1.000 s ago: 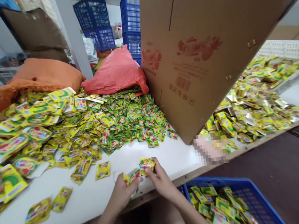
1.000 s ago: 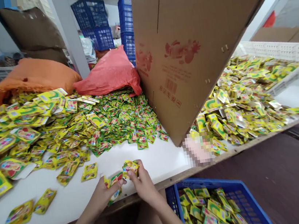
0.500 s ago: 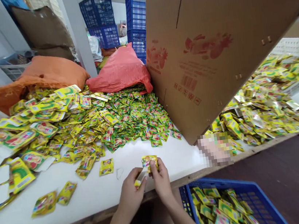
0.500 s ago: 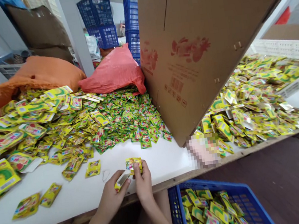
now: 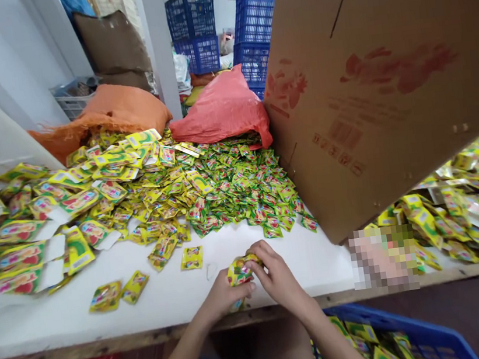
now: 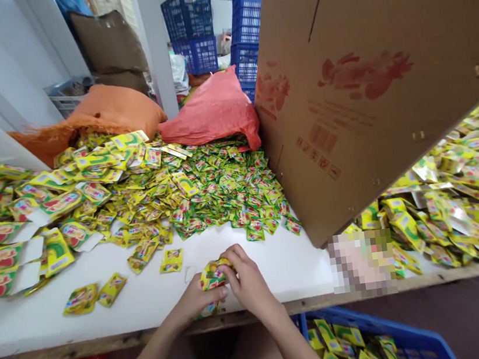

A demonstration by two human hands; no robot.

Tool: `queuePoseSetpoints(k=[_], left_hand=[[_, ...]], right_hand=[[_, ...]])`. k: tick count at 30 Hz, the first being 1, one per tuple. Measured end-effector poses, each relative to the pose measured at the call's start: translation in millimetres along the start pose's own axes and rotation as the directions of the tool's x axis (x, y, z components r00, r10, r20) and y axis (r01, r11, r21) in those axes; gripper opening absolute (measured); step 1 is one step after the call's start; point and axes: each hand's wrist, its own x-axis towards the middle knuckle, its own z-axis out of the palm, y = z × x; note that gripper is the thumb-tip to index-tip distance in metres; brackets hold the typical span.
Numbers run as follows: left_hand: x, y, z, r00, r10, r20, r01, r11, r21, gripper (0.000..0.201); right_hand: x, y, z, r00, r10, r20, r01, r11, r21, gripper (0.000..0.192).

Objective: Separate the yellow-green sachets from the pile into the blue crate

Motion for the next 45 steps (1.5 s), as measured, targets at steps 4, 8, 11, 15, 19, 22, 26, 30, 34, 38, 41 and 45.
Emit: queuePoseSetpoints(k=[4, 8, 11, 15, 19, 22, 26, 30, 34, 38, 41, 45], left_hand=[[2.5, -4.2, -2.5, 1.000, -0.001, 0.015, 0.001, 1.000, 0.022, 0.011], [0.7, -3.6, -3.1, 0.998, 0.018, -0.055, -0.021, 0.998, -0.057, 0.017], [-1.8, -0.9, -3.3, 0.999, 0.027, -0.039, -0.030, 0.995, -0.096, 0.019], [-2.9, 2.0, -2.8, 0.998, 0.050, -0.030, -0.050, 0.999, -0.021, 0.011], [-4.1, 1.4, -5.5, 1.000, 0.000, -0.020, 0.000, 1.000, 0.006, 0.022], [-5.4, -0.9, -10.0, 1.000, -0.024, -0.012, 0.024, 0.999, 0.026, 0.030], [-5.3, -1.1, -11.5, 0.998, -0.020, 0.057, 0.016, 0.998, 0.063, 0.036], [-3.3, -0.7, -7.7, 0.999, -0.035, 0.038, 0.033, 0.999, 0.041, 0.035], [-5.0, -3.4, -7.0, 0.998, -0.011, -0.069, 0.016, 0.997, 0.080, 0.033], [-13.5, -2.4, -7.5, 0.984, 0.051, -0.173, -0.027, 0.990, 0.140, 0.043], [-19.4, -1.1, -4.0, 0.978, 0.082, -0.193, -0.073, 0.996, 0.053, 0.056], [-20.5, -4.3, 2.7, 0.972, 0.177, -0.157, -0.185, 0.982, -0.034, 0.049]], right_hand=[[7.0, -15.1, -2.6, 0.982, 0.005, 0.188, 0.037, 0.975, -0.221, 0.018], [7.8, -16.3, 1.3, 0.986, -0.009, 0.165, 0.030, 0.992, -0.123, 0.025], [1.1, -8.0, 6.7, 0.999, 0.027, 0.019, -0.027, 0.999, -0.020, 0.017], [-13.3, -3.7, 18.4, 0.999, 0.012, -0.044, -0.017, 0.994, -0.106, 0.017], [-32.2, 8.7, 8.7, 0.984, 0.012, -0.180, -0.043, 0.985, -0.166, 0.017], [-57.9, 43.3, -34.2, 0.875, 0.024, -0.484, -0.163, 0.955, -0.247, 0.020], [-103.9, 112.5, -114.0, 0.713, -0.033, -0.700, -0.439, 0.758, -0.483, 0.028], [-135.0, 161.2, -156.8, 0.683, 0.066, -0.727, -0.644, 0.523, -0.558, 0.040], [-137.3, 171.0, -164.2, 0.719, 0.128, -0.683, -0.655, 0.454, -0.604, 0.044], [-125.3, 150.8, -162.7, 0.677, 0.039, -0.735, -0.639, 0.526, -0.561, 0.045], [-112.2, 113.4, -129.8, 0.674, 0.020, -0.738, -0.494, 0.756, -0.430, 0.041], [-88.3, 47.6, -32.6, 0.878, 0.207, -0.431, -0.227, 0.974, 0.005, 0.029]])
